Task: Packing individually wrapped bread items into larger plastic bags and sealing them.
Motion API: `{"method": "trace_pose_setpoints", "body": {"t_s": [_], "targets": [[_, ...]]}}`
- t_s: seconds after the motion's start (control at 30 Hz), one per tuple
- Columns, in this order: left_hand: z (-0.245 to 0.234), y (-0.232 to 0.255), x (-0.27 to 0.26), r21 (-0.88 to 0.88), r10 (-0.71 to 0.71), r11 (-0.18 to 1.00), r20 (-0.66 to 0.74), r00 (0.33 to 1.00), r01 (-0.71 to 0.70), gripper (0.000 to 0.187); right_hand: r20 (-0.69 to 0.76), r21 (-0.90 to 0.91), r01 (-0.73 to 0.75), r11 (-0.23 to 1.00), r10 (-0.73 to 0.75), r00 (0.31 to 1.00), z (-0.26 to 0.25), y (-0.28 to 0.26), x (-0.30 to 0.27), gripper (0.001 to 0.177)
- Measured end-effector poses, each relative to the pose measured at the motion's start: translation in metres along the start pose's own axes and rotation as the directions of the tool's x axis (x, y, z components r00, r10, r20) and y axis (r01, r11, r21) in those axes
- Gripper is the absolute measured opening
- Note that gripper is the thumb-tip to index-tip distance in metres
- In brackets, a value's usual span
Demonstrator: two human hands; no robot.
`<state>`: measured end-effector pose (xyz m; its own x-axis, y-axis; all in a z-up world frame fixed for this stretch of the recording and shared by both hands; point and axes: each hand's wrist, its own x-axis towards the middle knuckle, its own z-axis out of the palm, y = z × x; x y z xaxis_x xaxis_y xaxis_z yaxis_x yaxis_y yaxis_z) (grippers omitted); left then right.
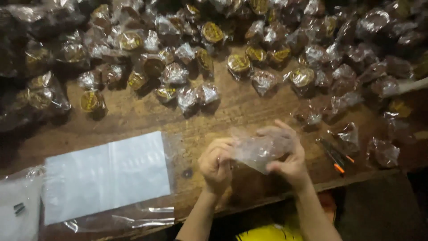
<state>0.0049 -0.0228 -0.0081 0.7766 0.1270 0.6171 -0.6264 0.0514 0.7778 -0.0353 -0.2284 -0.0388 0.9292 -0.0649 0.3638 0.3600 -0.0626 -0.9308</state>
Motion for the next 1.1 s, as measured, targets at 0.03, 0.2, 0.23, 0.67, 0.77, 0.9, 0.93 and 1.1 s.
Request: {"method": "trace_pose_setpoints", "body": {"t_s": [0.03,0.2,0.23,0.67,0.77,0.9,0.93,1.1], "targets": [[-0.001,0.002,-0.002,0.005,-0.013,1.000,0.002,1.000,0.013,0.057,-0.001,0.004,-0.014,1.000,0.014,1.000,-0.002,0.013,-0.012,0.112],[0.001,-0.008,0.003,0.017,0.043,0.999,0.006,0.999,-0.043,0.059,-0.207,0.184,0.096,0.978,-0.057,0.977,0.032,-0.022,0.017,0.023],[-0.003,-0.001,0.009,0.015,0.040,0.999,0.009,0.999,-0.040,0.059,-0.210,0.182,0.094,0.979,-0.055,0.976,0.030,-0.023,0.018,0.023],[0.001,0.061,0.117,0.084,-0.119,0.992,0.365,0.923,0.095,0.004,0.084,-0.502,0.101,0.859,-0.068,0.994,0.021,-0.068,0.059,0.057],[0.008,0.052,0.095,0.038,-0.170,0.985,0.287,0.943,0.166,0.017,0.125,-0.551,0.216,0.806,-0.177,0.976,0.030,-0.083,0.060,0.015],[0.011,0.033,0.065,0.160,-0.332,0.940,0.240,0.912,0.300,0.061,-0.023,-0.317,0.203,0.927,-0.222,0.975,0.027,-0.053,0.037,0.008],[0.011,0.033,0.064,0.158,-0.334,0.940,0.243,0.911,0.302,0.061,-0.025,-0.320,0.200,0.926,-0.220,0.975,0.028,-0.069,0.036,0.008],[0.013,0.022,0.072,0.421,-0.397,0.900,0.677,0.620,0.116,0.040,0.094,-0.537,0.413,0.735,-0.435,0.896,0.029,-0.081,0.025,0.010]]}}
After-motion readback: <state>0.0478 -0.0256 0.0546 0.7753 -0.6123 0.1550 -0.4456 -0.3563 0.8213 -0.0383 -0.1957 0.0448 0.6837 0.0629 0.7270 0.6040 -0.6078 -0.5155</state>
